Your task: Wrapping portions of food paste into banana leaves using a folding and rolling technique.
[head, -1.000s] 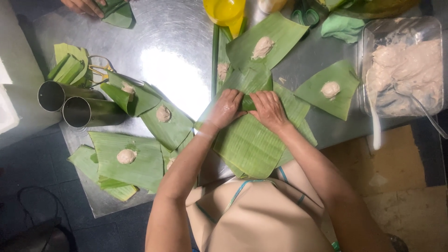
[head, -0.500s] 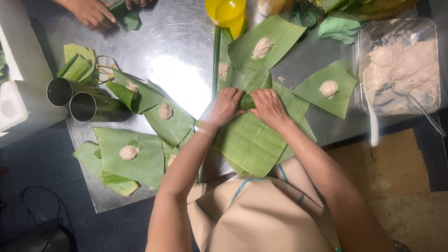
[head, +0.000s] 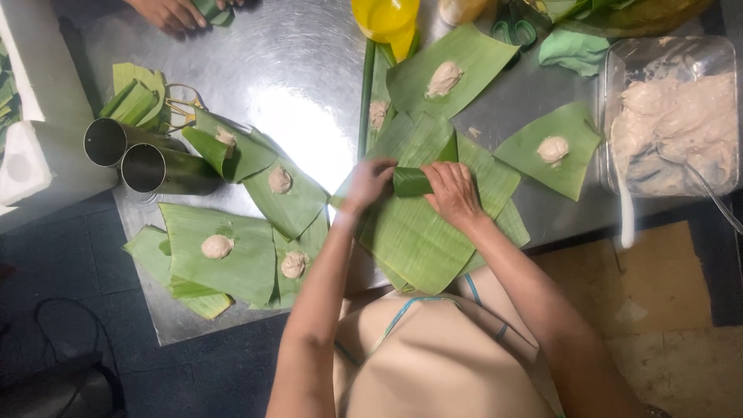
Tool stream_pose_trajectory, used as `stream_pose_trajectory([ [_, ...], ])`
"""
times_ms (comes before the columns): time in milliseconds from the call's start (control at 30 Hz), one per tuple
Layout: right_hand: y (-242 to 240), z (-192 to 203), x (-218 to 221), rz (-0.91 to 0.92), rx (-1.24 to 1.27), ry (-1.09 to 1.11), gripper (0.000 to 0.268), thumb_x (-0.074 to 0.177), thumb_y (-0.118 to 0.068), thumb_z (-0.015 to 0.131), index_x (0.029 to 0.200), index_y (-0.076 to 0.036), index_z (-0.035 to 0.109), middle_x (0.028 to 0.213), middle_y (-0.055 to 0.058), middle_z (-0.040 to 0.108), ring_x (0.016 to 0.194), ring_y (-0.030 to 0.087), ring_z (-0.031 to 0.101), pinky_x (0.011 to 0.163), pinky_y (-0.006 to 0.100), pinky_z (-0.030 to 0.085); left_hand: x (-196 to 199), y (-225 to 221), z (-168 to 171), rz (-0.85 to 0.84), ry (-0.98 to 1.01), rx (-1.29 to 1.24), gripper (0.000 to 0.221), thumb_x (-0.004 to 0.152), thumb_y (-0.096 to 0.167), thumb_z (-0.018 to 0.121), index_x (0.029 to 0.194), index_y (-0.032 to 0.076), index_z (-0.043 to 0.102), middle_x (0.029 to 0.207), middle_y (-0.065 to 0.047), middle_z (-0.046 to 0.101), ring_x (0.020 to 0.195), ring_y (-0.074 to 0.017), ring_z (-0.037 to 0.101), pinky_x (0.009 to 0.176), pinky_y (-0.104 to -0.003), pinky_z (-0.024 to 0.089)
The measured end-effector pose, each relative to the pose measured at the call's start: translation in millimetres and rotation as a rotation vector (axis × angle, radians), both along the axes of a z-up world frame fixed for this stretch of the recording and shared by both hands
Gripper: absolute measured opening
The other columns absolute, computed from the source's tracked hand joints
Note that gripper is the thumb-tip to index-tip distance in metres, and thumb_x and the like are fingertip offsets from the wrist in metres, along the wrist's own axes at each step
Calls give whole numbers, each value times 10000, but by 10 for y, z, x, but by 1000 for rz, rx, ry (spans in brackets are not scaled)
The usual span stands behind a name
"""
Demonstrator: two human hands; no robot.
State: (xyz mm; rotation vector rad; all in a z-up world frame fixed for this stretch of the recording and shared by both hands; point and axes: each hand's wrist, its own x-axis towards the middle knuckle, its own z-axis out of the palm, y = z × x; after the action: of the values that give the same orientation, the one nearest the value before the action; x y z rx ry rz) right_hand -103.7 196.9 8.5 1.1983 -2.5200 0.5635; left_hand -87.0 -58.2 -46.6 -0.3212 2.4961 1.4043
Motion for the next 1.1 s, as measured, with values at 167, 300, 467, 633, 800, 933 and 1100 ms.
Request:
stream_pose_trajectory([
  [167,-46,88,53,-8,20,-24,817,621,-164,927,1350,-58,573,1159,131,577,1114,323,609,962,503,481,-335,111,-47,-158,33,-252,160,812,320,764,967,280,778,926,42,778,982,-224,752,916,-401,573],
  [300,-236,207,95,2,96,-165,796,705,-168,865,1420,-71,528,1209,139,594,1170,326,598,998,507,437,-400,185,143,-221,-105,-388,217,814,148,719,1016,220,750,978,-44,779,1009,-310,748,916,-453,599],
  [467,-381,235,113,-16,131,-155,794,697,-288,886,1391,-94,552,1178,120,612,1128,307,613,926,472,437,-363,202,389,-197,-126,-380,233,798,117,730,1020,188,736,973,-62,778,1000,-326,751,893,-479,603],
  [633,-364,188,125,-26,108,-158,727,693,-320,892,1318,-92,601,1112,111,619,1055,313,625,817,449,442,-372,211,509,-195,-76,-392,237,762,167,796,989,173,727,928,-79,773,978,-341,753,875,-494,607],
  [800,-335,1,164,-24,37,-69,715,638,-264,900,1287,-133,630,1031,62,604,963,279,624,781,437,448,-334,149,521,-304,-30,-283,288,792,169,799,1049,82,701,1002,-203,753,1050,-419,711,953,-548,561],
  [933,-333,-83,188,-31,8,24,745,607,-290,904,1284,-140,630,1039,54,592,958,266,609,794,430,447,-332,120,1577,-336,-72,-54,308,874,100,667,1157,-21,679,1119,-312,722,1144,-530,642,1020,-620,485],
  [1100,-328,-74,183,-9,26,-12,583,510,-201,904,1007,-106,616,904,45,521,899,264,579,790,440,444,-674,672,828,-374,-58,-164,158,830,219,756,957,132,794,998,-130,791,1056,-370,733,936,-484,565],
])
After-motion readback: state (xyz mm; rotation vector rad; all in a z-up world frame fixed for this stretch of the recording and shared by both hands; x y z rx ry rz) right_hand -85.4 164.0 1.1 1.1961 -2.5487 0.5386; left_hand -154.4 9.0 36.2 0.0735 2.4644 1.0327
